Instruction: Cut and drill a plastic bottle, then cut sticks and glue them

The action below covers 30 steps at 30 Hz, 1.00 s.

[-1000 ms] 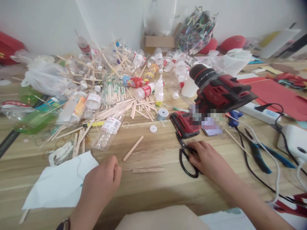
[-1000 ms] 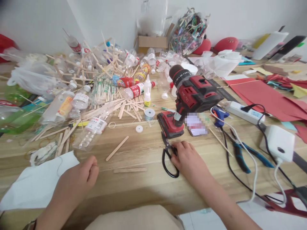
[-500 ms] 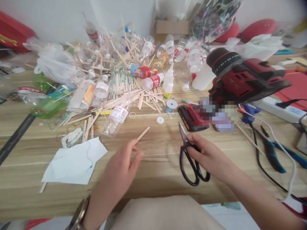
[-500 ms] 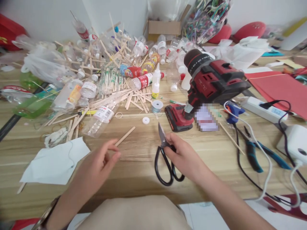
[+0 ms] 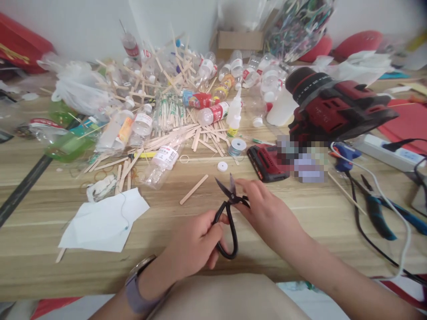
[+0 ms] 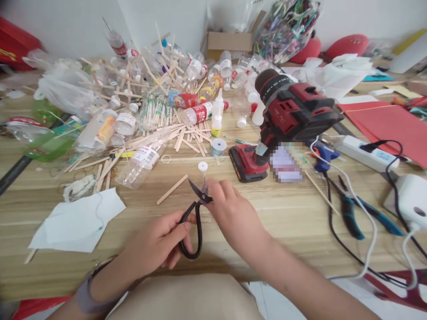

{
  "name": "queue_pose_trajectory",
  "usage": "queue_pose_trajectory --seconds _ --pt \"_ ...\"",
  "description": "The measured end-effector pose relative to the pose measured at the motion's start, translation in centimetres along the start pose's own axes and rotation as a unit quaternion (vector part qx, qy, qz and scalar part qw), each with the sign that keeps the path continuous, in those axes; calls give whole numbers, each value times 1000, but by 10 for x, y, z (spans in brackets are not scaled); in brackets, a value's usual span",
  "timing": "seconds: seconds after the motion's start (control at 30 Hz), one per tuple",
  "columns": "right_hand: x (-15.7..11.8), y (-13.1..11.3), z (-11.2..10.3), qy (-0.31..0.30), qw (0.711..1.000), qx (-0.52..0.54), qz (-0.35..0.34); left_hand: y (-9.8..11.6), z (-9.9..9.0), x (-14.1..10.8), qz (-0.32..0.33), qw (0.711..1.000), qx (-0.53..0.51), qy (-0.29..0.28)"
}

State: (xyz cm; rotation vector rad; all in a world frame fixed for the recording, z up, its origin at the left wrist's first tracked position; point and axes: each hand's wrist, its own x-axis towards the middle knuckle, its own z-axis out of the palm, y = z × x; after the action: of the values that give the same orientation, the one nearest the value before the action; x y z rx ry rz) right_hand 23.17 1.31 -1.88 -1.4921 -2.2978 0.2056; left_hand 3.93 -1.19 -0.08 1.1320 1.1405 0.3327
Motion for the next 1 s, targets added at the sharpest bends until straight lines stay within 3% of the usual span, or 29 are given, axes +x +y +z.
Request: queue_pose_trajectory --seconds 0.07,0.13,0.2,0.23,0.3,0.37,0.43,0.53,0.67,0.73,0.9,1.0 --pt "1 -3 -5 -13 992 -89 -85 1 -1 -2 12 999 -34 -33" --pt "4 -2 -14 -29 985 -112 -127 0 -5 -4 50 997 -37 -51" --pt "11 4 -26 -25 988 -72 -133 -3 -11 -5 116 992 54 2" --pt "15 9 -33 -22 991 -36 -127 -7 -15 -6 155 976 143 57" --pt "24 18 -47 -2 994 34 -103 -16 -21 -4 201 907 337 154" --pt "34 23 -60 -81 993 59 -64 -27 -24 0 219 836 477 162" --pt "43 22 -68 -186 980 72 -13 -35 -23 7 223 798 541 143" --pt "51 10 -67 -280 960 20 23 -38 -21 16 221 786 559 142" --pt "56 -15 -55 -342 922 -181 8 -31 -20 23 219 781 565 150" --pt "58 -25 -49 -363 902 -233 -11 -28 -19 23 217 778 571 148" --pt "63 -31 -41 -386 888 -250 -13 -28 -18 17 210 777 579 131" --pt "63 -28 -40 -393 886 -244 -10 -28 -16 13 198 759 608 120"
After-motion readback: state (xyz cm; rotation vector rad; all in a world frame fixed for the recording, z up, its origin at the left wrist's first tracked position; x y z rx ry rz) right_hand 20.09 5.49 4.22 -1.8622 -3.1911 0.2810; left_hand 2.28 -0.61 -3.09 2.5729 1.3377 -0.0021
